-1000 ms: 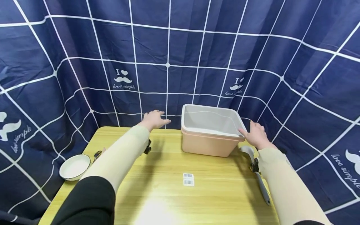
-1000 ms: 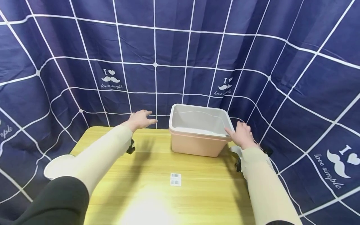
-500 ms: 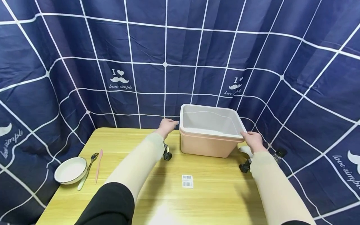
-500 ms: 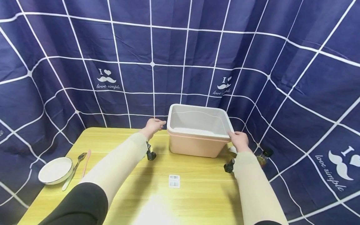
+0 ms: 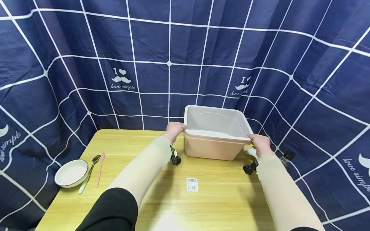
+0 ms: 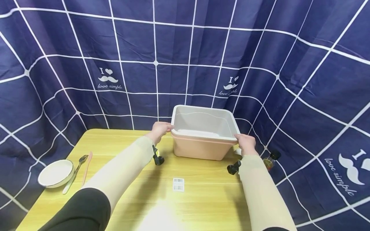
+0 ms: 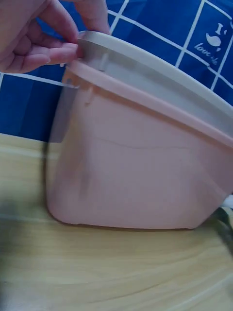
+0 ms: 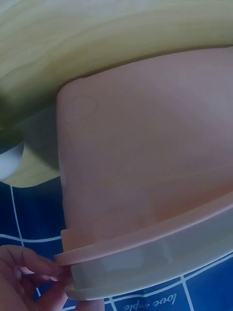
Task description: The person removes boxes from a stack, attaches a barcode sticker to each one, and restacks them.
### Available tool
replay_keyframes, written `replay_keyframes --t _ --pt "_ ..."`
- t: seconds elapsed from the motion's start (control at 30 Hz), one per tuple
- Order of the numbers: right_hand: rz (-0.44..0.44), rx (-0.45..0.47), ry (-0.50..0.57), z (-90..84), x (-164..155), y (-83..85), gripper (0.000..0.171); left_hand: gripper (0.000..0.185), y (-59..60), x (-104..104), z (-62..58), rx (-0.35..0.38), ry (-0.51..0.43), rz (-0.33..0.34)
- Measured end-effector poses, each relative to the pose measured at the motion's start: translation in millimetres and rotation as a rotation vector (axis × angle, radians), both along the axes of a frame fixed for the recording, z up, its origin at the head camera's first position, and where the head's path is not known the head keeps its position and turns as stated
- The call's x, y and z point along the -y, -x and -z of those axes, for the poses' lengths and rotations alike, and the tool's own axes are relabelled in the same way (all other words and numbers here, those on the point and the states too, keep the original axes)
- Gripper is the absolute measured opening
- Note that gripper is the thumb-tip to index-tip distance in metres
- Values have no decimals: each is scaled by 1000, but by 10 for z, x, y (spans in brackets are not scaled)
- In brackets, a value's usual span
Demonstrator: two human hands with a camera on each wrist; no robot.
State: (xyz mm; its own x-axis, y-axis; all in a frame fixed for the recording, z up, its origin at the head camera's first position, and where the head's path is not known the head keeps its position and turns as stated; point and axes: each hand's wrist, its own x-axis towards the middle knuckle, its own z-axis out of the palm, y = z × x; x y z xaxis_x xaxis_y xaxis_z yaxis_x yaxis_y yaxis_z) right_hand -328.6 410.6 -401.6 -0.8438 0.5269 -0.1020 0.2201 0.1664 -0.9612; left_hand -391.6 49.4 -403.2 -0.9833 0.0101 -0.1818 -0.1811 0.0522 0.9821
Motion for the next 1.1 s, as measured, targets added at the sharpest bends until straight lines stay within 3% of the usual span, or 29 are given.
replay_keyframes --t 0.23,0.47,0.73,0.9,1.1 --pt "-21 -41 48 -46 30 -39 29 30 -29 24 -43 -13 5 -19" --pt "24 -89 114 -101 48 -72 26 40 -69 28 -101 -22 -94 12" --pt "53 -128 165 -158 43 -117 26 38 -129 1 -164 -61 -178 -5" --pt "51 -173 203 -259 32 -127 29 36 -173 -4 -278 -115 -200 3" --pt "59 -221 191 -520 85 -168 30 35 -214 43 -459 -178 -184 -2"
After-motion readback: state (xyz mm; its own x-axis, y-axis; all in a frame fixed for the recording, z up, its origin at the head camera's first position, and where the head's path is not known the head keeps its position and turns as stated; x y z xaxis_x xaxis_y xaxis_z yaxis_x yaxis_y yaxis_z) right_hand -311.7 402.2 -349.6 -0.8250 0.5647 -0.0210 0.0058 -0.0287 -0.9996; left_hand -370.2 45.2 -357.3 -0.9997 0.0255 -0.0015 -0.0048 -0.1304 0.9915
